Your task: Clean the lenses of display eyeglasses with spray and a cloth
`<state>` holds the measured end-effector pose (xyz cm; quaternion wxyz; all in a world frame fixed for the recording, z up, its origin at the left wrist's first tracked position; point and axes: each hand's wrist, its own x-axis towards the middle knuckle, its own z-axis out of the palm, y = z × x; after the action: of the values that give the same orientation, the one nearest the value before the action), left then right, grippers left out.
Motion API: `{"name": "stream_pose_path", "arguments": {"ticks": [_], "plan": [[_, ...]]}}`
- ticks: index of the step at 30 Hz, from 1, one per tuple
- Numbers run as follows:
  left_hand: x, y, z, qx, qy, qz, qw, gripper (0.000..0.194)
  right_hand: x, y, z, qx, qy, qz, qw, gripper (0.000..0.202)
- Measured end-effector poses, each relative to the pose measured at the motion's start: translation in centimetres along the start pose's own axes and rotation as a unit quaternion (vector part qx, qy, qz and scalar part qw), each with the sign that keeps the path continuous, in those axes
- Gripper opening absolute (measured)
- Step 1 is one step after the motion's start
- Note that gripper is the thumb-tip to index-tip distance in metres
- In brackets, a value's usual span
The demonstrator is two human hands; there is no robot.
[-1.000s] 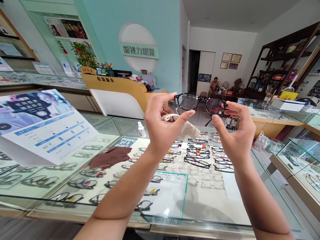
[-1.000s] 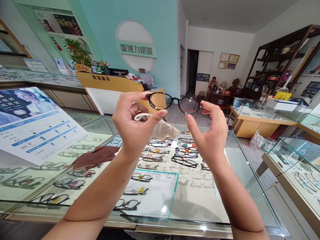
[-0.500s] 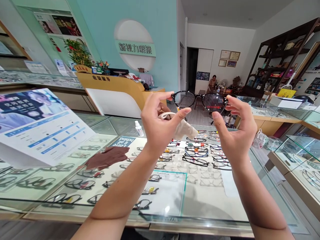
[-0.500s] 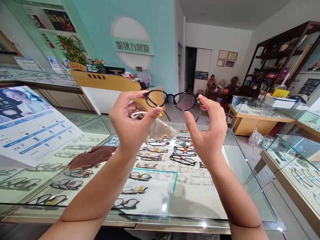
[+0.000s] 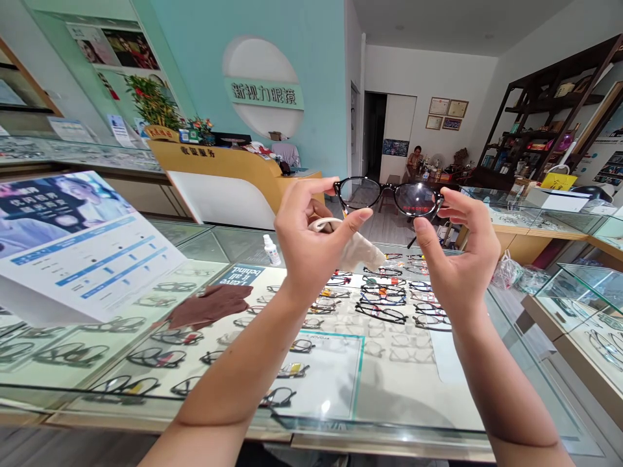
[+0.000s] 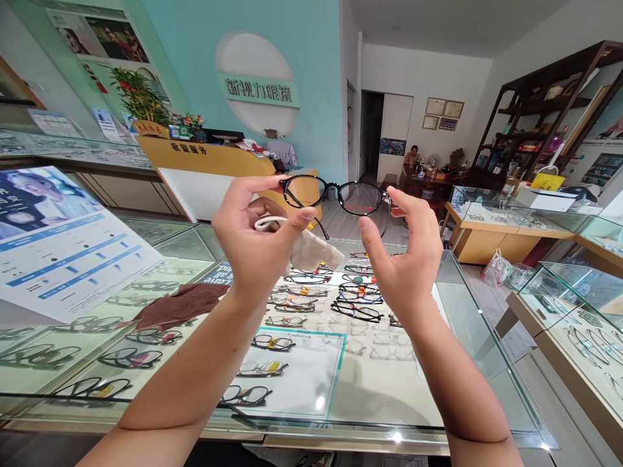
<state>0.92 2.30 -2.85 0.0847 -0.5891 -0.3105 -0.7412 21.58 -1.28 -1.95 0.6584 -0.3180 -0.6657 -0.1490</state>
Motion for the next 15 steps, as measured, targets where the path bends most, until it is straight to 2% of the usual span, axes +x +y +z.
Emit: {"name": "stream_pose_path", "arguments": {"ticks": [15], "plan": [[0.03, 0.12, -0.02, 0.011, 0.010, 0.023, 1.000, 0.052, 0.01, -0.13, 0.06, -0.017, -0.008, 0.025, 1.000, 0.036]]}}
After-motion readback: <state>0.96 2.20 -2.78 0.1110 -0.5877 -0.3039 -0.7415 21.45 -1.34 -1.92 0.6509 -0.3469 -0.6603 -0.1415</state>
